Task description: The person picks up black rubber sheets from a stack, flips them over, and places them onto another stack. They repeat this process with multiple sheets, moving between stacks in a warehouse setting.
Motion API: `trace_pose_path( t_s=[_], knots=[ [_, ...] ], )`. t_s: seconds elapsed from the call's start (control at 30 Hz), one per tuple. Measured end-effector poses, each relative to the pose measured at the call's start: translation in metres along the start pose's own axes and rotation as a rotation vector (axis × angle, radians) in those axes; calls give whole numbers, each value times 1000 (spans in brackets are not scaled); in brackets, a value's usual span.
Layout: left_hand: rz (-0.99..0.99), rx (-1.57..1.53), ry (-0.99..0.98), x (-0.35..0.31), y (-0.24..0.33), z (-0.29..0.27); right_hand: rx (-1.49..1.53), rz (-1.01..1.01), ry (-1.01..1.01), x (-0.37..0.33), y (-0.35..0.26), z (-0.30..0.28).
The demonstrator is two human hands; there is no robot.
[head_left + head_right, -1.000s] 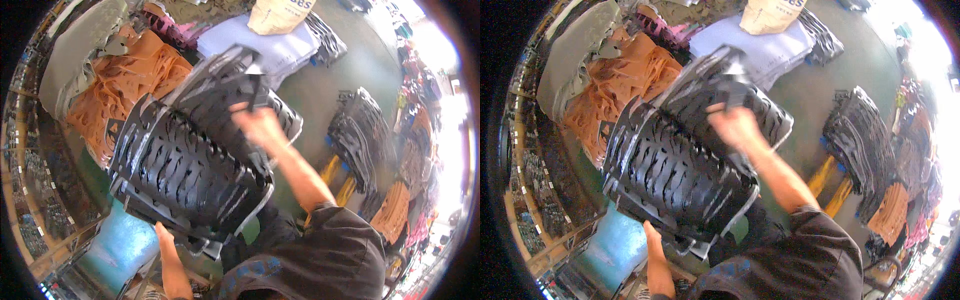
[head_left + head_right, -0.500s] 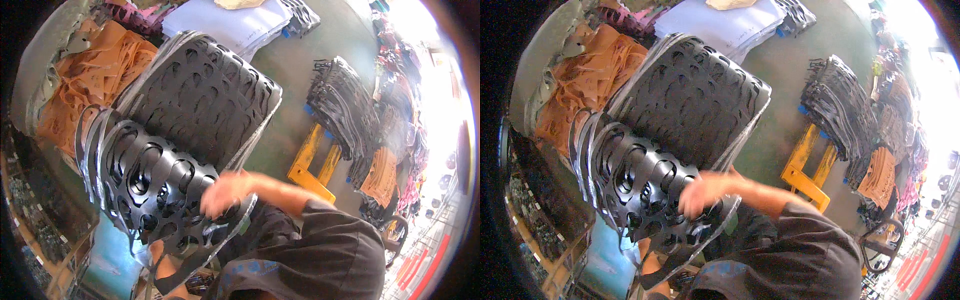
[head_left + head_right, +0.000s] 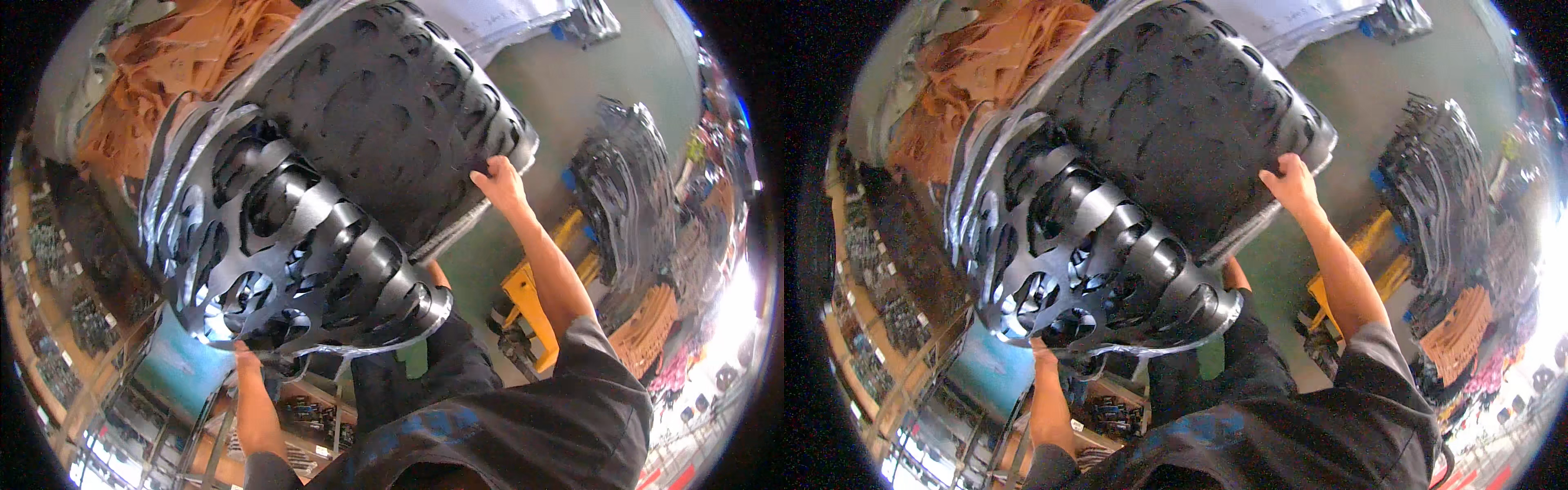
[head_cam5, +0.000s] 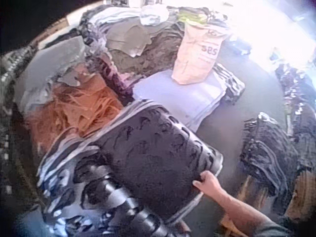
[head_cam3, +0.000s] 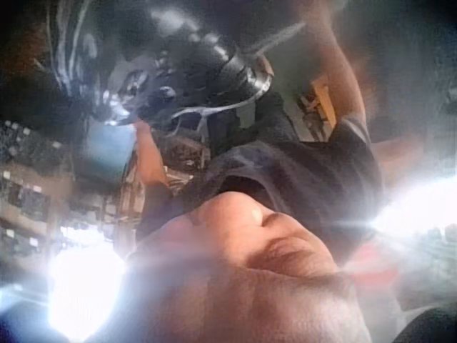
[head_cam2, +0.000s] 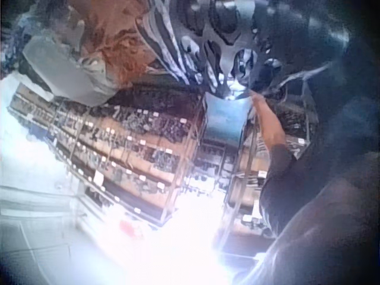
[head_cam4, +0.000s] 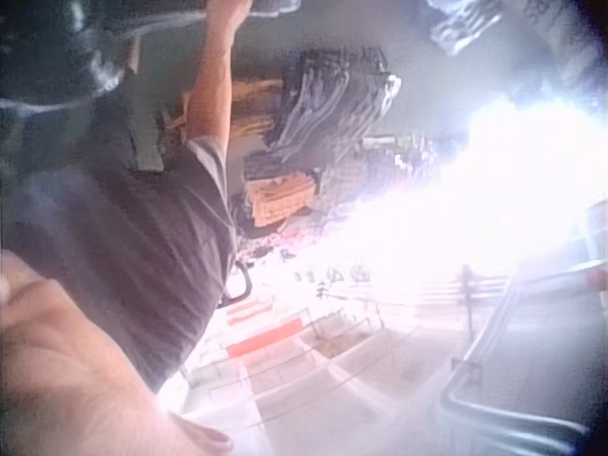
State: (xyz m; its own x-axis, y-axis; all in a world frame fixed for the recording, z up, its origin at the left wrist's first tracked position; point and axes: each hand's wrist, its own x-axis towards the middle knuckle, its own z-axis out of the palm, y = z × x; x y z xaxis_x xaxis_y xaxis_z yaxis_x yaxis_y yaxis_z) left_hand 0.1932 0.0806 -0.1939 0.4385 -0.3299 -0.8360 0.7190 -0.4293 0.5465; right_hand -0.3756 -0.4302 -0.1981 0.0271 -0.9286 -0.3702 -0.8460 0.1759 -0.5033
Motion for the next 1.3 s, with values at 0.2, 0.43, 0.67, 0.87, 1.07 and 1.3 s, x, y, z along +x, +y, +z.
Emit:
trace_pose_path(
  t_s=[0.2,0.43,0.67,0.87,1.07,1.3],
  knots=[
    [-151,-20,256,15,-22,-37,-301,-427,171,-75,-62,24],
    [-33,-37,262,24,-32,-29,697,85,-869,-140,-182,72],
    [-9,-40,193,-43,19,-29,430,-737,-748,-317,-305,87],
    [-36,-11,337,-164,34,-67,428,-778,-781,-363,-314,114],
    [-90,-4,412,-197,-9,-80,389,-733,-705,-325,-301,115],
    [-157,54,321,-107,6,-39,603,-602,-645,-232,-230,63]
  ],
)
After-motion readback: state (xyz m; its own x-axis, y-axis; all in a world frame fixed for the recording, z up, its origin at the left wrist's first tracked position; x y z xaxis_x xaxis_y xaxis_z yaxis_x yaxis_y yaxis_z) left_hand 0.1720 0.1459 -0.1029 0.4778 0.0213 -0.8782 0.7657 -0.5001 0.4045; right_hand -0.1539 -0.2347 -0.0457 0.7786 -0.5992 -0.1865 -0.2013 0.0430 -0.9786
